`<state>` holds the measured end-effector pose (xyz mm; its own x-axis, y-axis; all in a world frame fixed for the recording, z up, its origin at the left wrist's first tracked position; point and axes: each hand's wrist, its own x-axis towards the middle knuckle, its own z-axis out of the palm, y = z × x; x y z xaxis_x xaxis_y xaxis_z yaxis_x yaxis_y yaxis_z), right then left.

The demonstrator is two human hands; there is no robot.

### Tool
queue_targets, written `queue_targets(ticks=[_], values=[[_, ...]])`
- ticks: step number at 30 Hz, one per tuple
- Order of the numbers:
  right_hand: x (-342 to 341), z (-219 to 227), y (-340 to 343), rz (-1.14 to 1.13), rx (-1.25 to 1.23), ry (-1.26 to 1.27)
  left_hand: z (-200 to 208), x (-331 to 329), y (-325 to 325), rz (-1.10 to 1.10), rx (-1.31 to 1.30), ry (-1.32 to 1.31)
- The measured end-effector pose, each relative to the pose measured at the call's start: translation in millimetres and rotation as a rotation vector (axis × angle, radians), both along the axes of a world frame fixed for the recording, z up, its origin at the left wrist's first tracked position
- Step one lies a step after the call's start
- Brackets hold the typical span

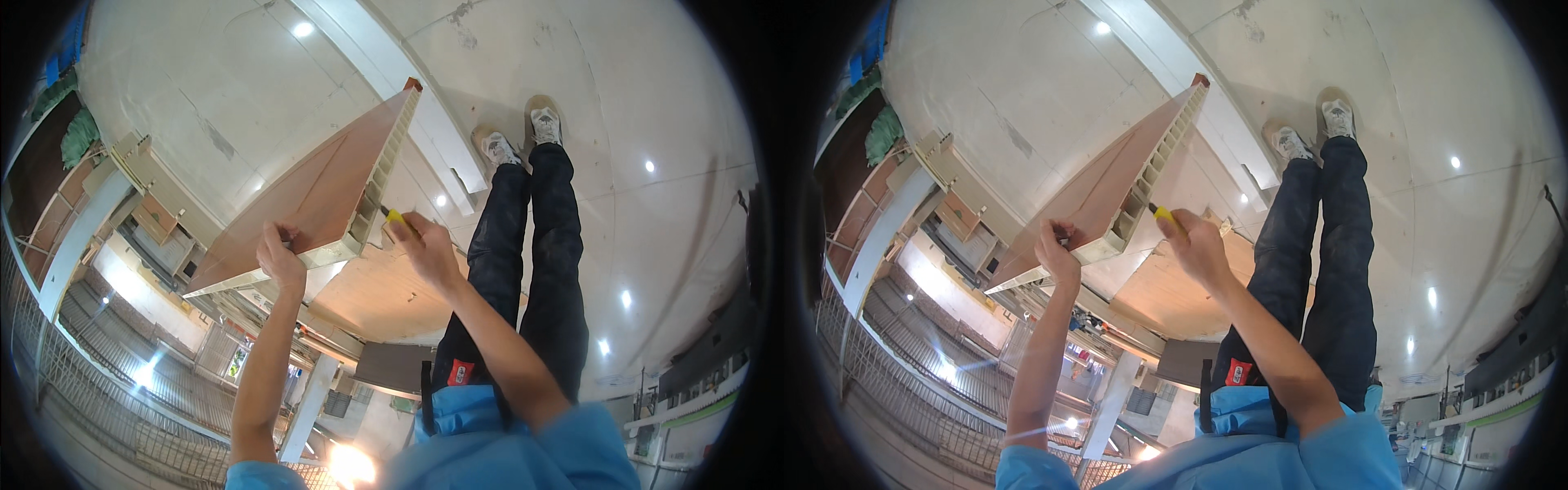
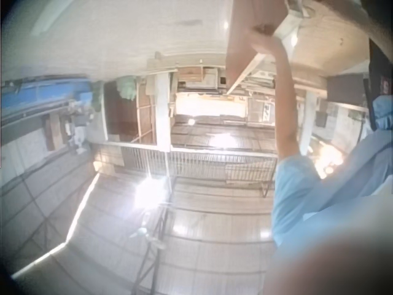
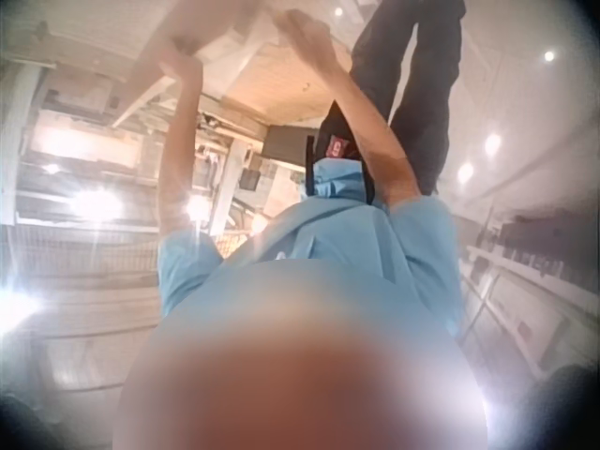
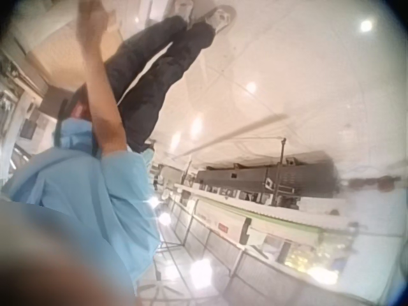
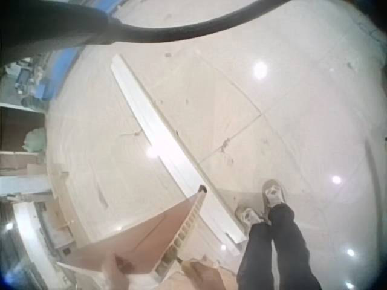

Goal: The person uses a yellow utility knife to trim the edges of a long wooden panel with a honeycomb core. They hold the panel with one hand and carefully cut along the edge with the other, then reposition the panel to continue trimming another side.

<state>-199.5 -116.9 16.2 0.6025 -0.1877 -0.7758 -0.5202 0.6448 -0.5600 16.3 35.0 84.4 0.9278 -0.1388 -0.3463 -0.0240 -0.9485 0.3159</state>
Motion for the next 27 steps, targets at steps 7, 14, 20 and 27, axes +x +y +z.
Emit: queue_targets(ticks=[7, 14, 20, 27], values=[[-2.6, 14.8, 0.0, 0.028, 0.048, -0.128, 0.3, 2.3, 4.6, -0.045, 0.015, -0.040], [2.5, 19.9, -8.6, 0.062, -0.090, -0.117, 1.8, -0.7, -4.2, -0.001, 0.014, -0.033], [9.1, 22.4, -3.4, 0.019, -0.172, -0.104, 2.9, -1.6, -6.8, 0.013, 0.006, -0.011], [13.4, 9.9, 0.9, -0.005, -0.177, -0.090, 3.4, -3.1, -8.6, 0.030, -0.006, -0.018]])
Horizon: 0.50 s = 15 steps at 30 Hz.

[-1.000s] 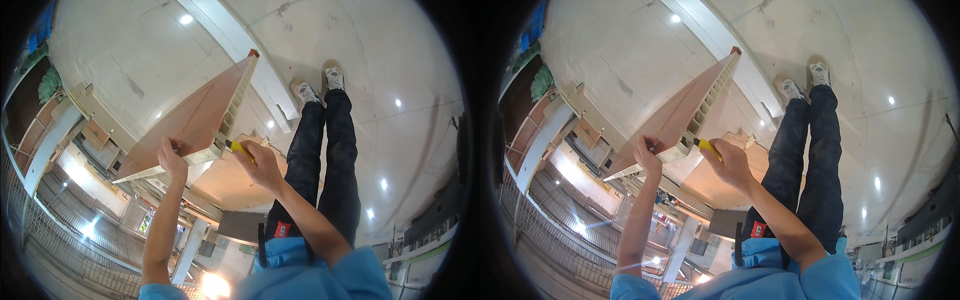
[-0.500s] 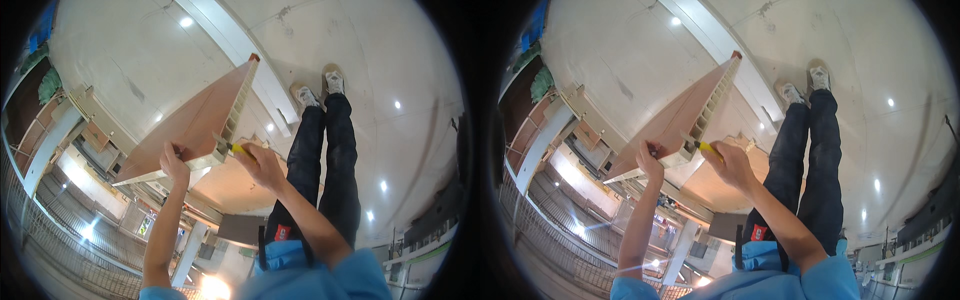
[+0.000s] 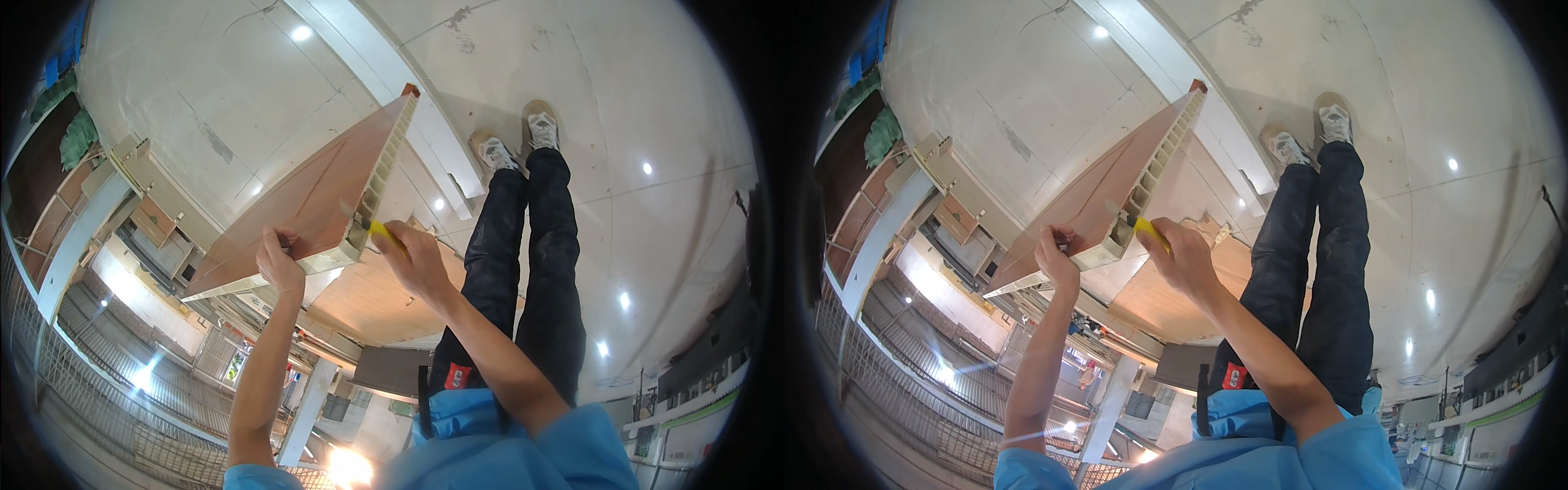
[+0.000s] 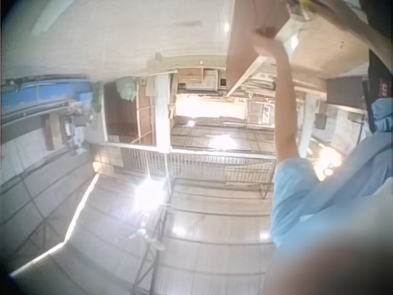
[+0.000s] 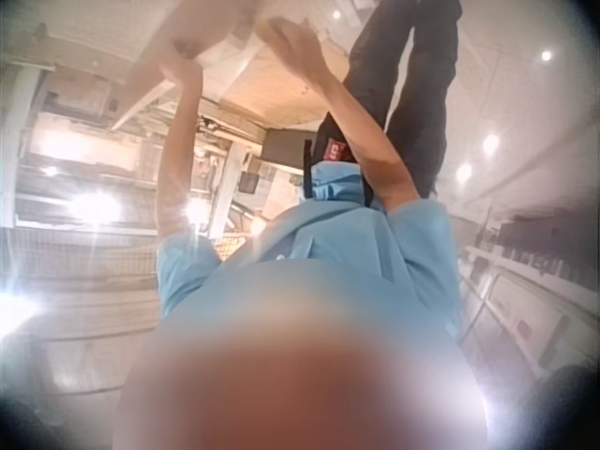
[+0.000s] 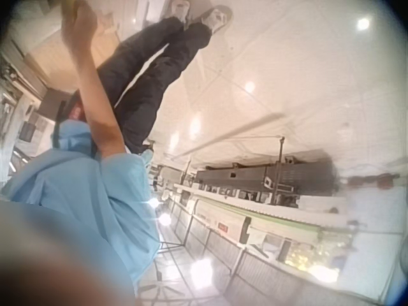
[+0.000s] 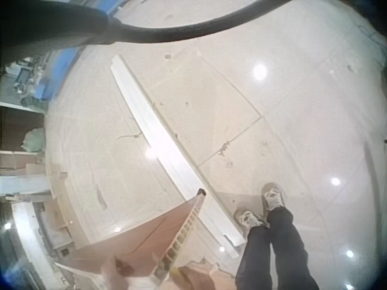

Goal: The person uses a yellow utility knife to trim the edges of a long wooden panel with a honeycomb core. They hold the panel with one hand and carefully cut along the edge with the other, then reposition the panel to continue trimming another side.

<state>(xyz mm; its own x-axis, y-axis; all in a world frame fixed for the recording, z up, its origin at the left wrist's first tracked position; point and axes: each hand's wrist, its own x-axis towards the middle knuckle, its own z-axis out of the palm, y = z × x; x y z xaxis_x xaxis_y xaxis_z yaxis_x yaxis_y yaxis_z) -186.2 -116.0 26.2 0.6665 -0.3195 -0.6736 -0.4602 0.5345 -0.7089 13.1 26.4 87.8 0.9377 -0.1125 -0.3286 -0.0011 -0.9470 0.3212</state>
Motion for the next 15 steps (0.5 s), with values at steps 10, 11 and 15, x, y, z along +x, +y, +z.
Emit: queue_targets(ticks=[10, 11, 15], values=[[-5.5, -72.3, 16.9, -0.048, 0.104, 0.074, 0.6, 4.0, 10.8, -0.015, -0.071, 0.001], [-6.9, -75.6, 17.6, -0.024, 0.100, 0.097, 2.4, 2.8, 12.6, -0.052, -0.116, 0.035], [-13.5, -58.4, 13.9, -0.007, 0.190, 0.066, 0.3, 4.2, 14.4, 0.029, -0.068, -0.004]])
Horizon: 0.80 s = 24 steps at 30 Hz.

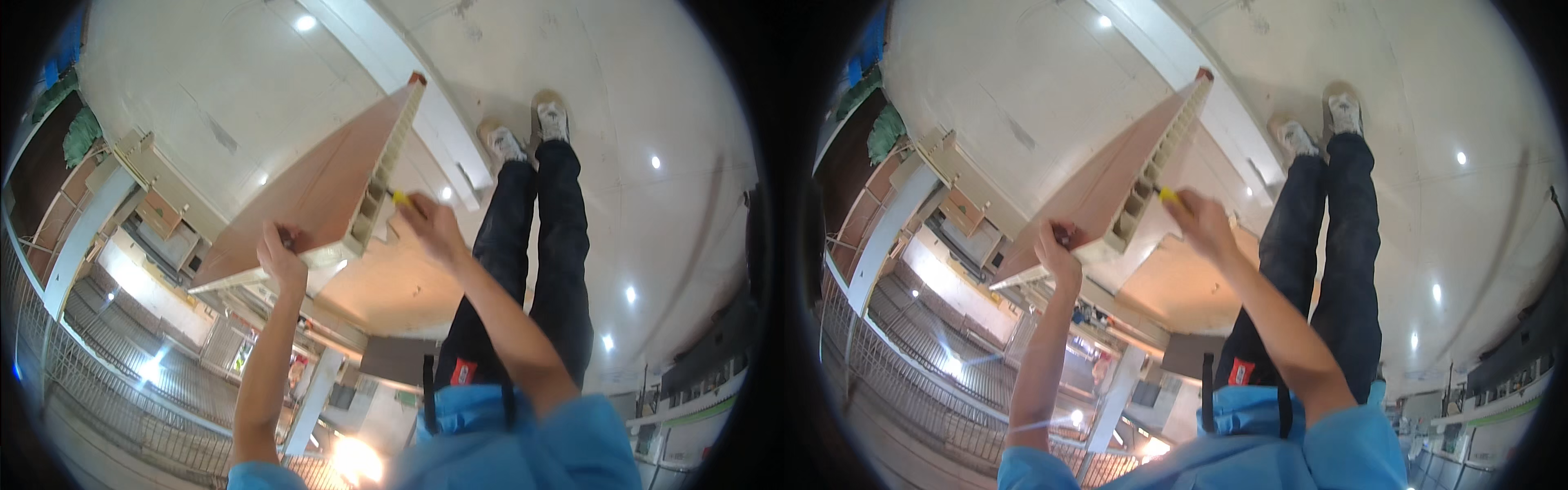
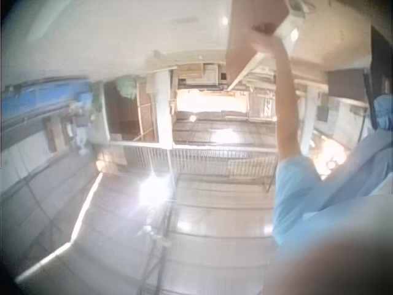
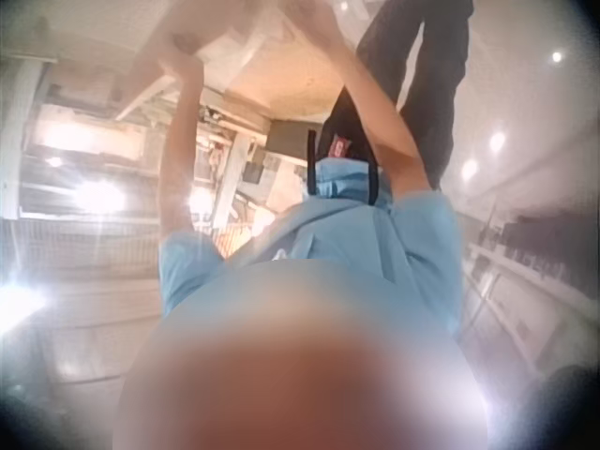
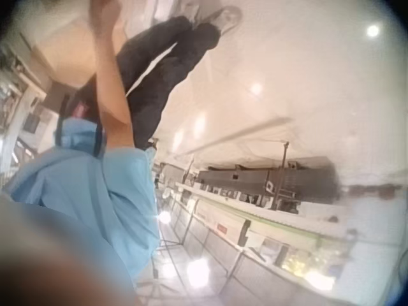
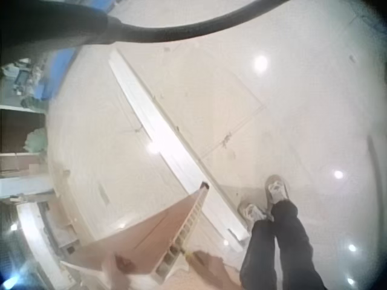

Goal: The person uses a yellow utility knife to trim the edges of a long wooden panel with a honeycomb core. They hold the panel with one hand and carefully cut along the edge with the other, then reposition the panel to continue trimming another side.

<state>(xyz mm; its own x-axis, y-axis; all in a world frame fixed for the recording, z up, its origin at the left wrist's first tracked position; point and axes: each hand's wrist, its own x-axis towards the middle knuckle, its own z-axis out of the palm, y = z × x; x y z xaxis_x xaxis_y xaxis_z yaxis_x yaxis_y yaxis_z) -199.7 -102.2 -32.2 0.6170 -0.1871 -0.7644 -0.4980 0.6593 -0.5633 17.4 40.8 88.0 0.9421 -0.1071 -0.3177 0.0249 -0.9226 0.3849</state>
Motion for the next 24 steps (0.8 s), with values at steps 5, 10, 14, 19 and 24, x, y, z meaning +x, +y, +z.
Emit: queue_targets(ticks=[5, 10, 14, 19, 24], values=[[-2.3, 39.5, -14.6, 0.037, -0.108, -0.135, -4.6, 0.4, -2.3, -0.054, 0.063, -0.014], [3.7, 33.1, -26.4, 0.087, -0.100, -0.093, 0.7, -3.4, -4.4, 0.004, 0.031, 0.015], [-1.3, 35.3, -18.3, 0.097, -0.014, -0.032, 0.0, -3.8, -7.0, -0.025, 0.034, -0.003], [11.4, 13.0, -23.6, 0.087, -0.077, 0.055, -0.9, -2.0, -7.1, -0.011, 0.077, -0.001], [12.3, 0.0, -29.9, 0.113, -0.051, 0.024, 2.0, 0.4, -2.2, 0.009, 0.013, 0.041]])
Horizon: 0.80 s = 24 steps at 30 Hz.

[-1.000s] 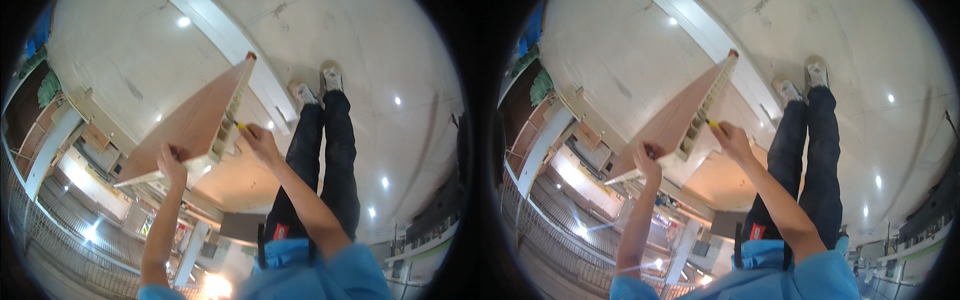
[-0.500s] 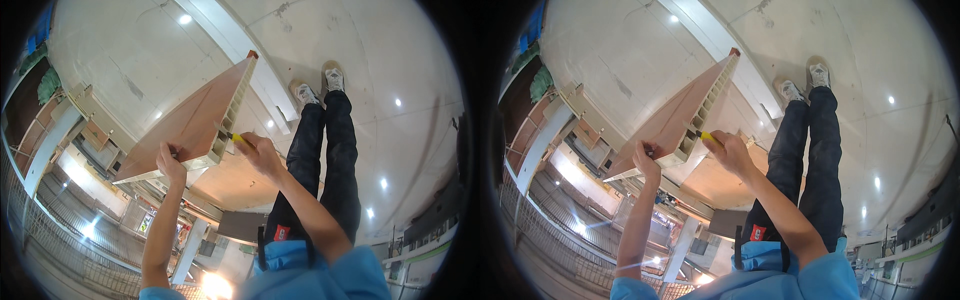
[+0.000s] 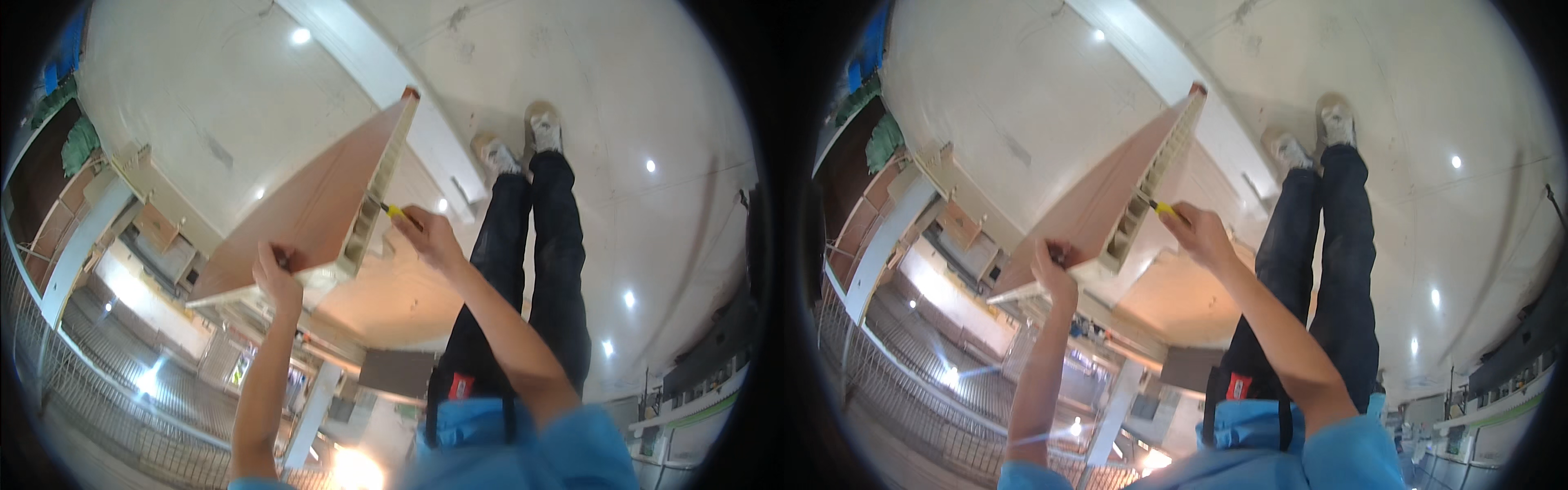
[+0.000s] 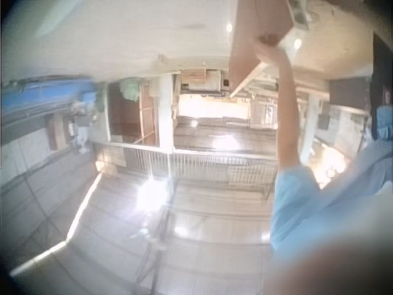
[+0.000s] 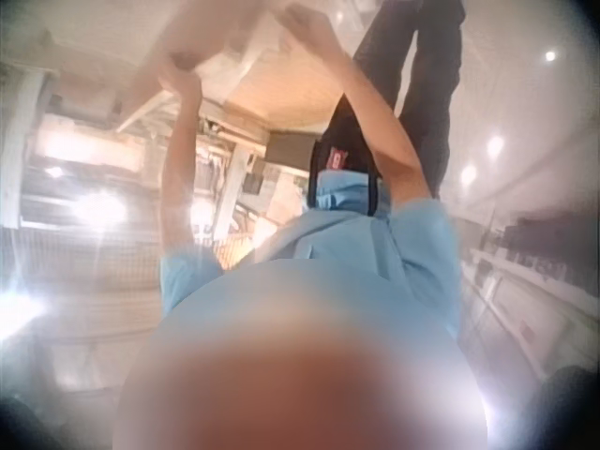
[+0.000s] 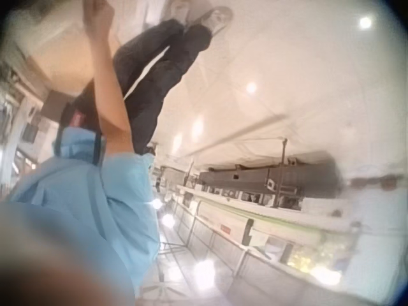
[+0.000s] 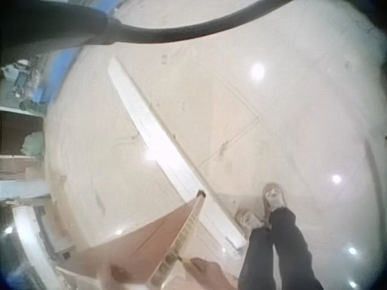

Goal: The person uses a yellow utility knife to trim the edges of a long wooden panel with a honeycomb core. They hold the panel with one hand and carefully cut along the edge with the other, then reposition the panel to continue trimming another side.

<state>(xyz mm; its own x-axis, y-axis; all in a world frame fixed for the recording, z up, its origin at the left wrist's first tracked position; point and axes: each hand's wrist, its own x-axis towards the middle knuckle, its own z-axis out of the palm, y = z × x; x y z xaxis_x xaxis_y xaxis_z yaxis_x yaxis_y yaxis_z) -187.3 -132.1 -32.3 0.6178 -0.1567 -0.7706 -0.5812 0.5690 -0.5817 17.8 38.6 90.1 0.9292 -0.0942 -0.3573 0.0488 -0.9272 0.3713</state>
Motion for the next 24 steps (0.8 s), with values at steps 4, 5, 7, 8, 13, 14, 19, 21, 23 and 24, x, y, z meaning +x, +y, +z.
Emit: queue_targets(ticks=[4, 5, 7, 8, 13, 14, 19, 21, 23, 24], values=[[-11.0, 26.6, 11.6, -0.083, -0.011, -0.225, -0.9, 0.6, 0.8, 0.000, 0.009, -0.019], [-11.0, 29.5, 11.8, -0.060, 0.041, -0.181, -1.5, 0.1, 0.6, 0.006, 0.009, -0.016], [-9.6, 32.7, 9.6, -0.012, 0.001, -0.148, -2.7, -0.3, -0.8, -0.022, 0.024, -0.023], [-7.9, 33.1, 7.9, -0.021, -0.029, -0.152, -1.8, -0.9, -1.2, -0.035, 0.011, -0.027], [-0.9, 37.4, 16.2, -0.089, -0.131, -0.108, -3.6, -2.6, -1.9, -0.026, -0.046, -0.027], [-0.3, 36.0, 19.5, -0.085, -0.132, -0.109, -4.1, -2.6, -1.6, -0.006, -0.019, -0.028], [-0.9, 9.9, 20.0, -0.037, -0.041, 0.029, -3.9, 0.2, -2.4, 0.036, 0.100, -0.034], [-3.9, 7.2, 17.2, -0.067, -0.051, 0.021, -3.9, 1.9, -3.5, 0.004, -0.018, -0.009], [-8.5, 16.0, 17.3, -0.086, 0.042, -0.063, 1.5, -0.5, -2.1, 0.002, 0.017, 0.002], [-9.2, 20.2, 17.2, -0.087, 0.086, -0.119, 1.2, -0.6, -1.9, -0.026, 0.039, -0.013]])
